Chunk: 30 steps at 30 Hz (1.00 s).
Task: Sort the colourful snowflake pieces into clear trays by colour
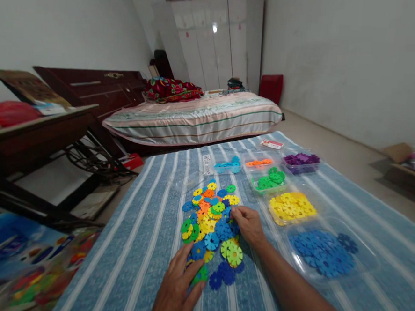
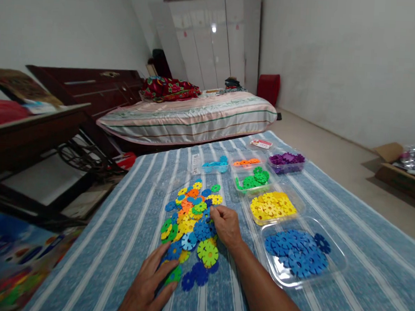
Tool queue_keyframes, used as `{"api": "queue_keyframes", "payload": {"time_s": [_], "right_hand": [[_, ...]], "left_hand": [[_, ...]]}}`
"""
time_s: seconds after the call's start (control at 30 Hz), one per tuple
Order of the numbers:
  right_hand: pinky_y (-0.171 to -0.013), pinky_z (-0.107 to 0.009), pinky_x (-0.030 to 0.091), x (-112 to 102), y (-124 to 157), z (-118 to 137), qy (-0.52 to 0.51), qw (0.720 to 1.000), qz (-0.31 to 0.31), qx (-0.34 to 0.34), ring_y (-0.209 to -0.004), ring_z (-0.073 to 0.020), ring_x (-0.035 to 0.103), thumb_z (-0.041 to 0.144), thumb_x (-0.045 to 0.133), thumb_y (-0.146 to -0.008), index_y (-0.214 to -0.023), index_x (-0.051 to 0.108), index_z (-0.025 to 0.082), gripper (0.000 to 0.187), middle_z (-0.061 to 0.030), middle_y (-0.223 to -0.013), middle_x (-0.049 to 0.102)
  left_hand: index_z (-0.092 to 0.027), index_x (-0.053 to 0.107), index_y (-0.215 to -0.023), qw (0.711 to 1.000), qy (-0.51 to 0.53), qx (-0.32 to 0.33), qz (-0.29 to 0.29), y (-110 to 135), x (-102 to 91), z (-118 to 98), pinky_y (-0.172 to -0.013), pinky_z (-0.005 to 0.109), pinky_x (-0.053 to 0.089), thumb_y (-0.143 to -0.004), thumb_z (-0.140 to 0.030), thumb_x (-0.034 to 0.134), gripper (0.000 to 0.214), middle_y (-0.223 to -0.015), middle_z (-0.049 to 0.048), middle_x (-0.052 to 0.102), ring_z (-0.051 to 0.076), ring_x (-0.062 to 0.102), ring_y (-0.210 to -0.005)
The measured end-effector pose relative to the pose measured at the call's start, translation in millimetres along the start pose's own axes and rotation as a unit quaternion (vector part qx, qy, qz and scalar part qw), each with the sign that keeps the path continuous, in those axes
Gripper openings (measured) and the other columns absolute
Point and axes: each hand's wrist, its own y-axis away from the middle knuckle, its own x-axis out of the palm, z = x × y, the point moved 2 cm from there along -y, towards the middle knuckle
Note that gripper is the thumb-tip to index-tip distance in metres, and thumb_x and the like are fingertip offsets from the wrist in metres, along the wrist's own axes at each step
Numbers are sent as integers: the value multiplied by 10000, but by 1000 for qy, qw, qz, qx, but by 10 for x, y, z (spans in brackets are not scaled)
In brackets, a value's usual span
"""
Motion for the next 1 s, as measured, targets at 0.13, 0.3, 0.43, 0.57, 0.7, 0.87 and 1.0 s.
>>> {"api": "queue_keyframes", "payload": {"time_s": [0.13,0.3,0.43,0.57,0.7,0.87,1.0], "right_hand": [[-510,-253,287,21,-2,-5,-7,1000,-2,3,-527,-125,396,514,522,-838,-527,555,196,446,30,-516,411],[-530,-257,286,42,-8,-24,-4,1000,0,0,-544,-125,391,459,509,-845,-535,544,195,409,30,-534,414],[-528,-255,274,49,-16,-31,-10,1000,4,7,-535,-115,376,460,507,-843,-528,513,194,412,38,-534,388],[-524,-257,269,23,-15,-12,1,1000,-3,3,-530,-118,373,478,504,-839,-525,528,194,424,38,-517,383],[-527,-261,281,-18,1,6,6,1000,-1,5,-538,-124,381,484,519,-832,-539,560,194,414,32,-513,402],[-525,-266,303,-50,21,-6,6,1000,1,7,-543,-134,401,500,535,-826,-546,587,194,418,20,-511,438],[-525,-267,304,-56,28,-27,7,1000,3,11,-541,-134,401,506,545,-820,-559,614,191,414,20,-509,454]], "left_hand": [[-257,690,-1001,1000,13,-13,4,-12,-1,25,-953,453,557,-822,-310,611,203,-1391,138,572,310,562,-1256],[-243,650,-807,999,31,-10,-25,-51,-23,-1,-979,454,537,-790,-247,611,42,-1380,118,586,309,541,-1277],[-259,676,-898,998,53,13,-34,-118,-73,-25,-959,401,548,-833,-259,607,95,-1251,92,673,262,610,-1184],[-255,681,-840,996,79,1,-47,-193,-119,-80,-816,313,587,-874,-279,582,108,-1004,59,746,206,695,-949],[-241,687,-832,994,84,-47,-49,-197,-140,-137,-803,311,583,-894,-308,550,164,-937,56,746,197,701,-902],[-236,692,-901,989,62,-125,-44,-65,-199,-151,-852,346,569,-857,-397,592,194,-999,76,732,220,689,-948],[-249,694,-906,982,65,-178,15,23,-236,-184,-797,323,566,-799,-421,636,210,-934,45,714,216,682,-897]]}}
